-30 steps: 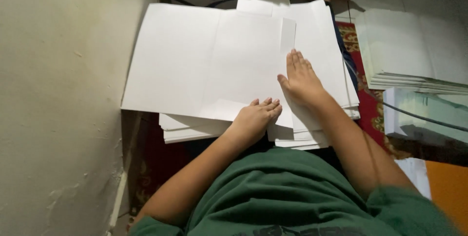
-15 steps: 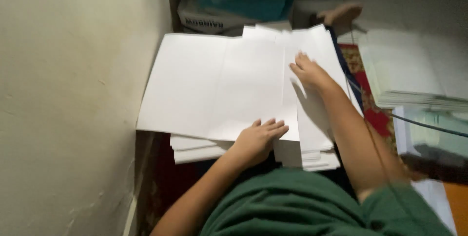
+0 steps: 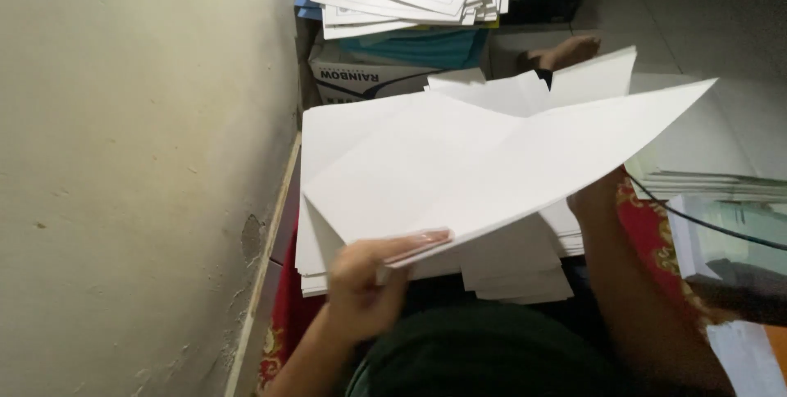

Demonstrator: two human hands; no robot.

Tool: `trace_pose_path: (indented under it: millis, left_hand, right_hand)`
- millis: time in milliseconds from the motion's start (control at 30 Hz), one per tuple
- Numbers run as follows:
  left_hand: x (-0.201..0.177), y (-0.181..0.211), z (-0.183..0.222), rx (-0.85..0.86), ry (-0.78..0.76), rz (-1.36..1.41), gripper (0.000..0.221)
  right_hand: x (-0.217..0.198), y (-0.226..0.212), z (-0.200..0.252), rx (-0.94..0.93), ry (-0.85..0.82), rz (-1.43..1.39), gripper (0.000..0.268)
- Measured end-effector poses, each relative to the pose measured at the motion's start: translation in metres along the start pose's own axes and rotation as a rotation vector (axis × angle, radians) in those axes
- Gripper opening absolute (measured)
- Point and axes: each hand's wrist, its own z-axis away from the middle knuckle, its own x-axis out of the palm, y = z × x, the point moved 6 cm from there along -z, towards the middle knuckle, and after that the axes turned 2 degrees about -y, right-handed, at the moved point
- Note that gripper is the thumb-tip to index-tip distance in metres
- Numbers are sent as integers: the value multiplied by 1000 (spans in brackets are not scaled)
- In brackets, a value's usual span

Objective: Folding large white paper sheets in half and smoothing the creases by hand on the floor.

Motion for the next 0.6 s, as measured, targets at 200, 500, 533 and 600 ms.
trace_pose_path:
  millis: [200, 500, 533, 600]
  left_hand:
    - [-83, -96, 21, -489, 657, -22, 12]
    - [-111, -215, 72, -771, 910, 426, 26]
    - [-113, -224, 80, -790, 872, 412, 23]
    - [-116, -233, 89, -813, 837, 399, 22]
  right_hand:
    - [-17, -33, 9, -509, -9, -585, 23]
    - [32, -1, 3, -330, -325, -249, 43]
    - [33, 4, 4, -318, -305, -202, 39]
    - [36, 9, 4, -302, -288, -153, 36]
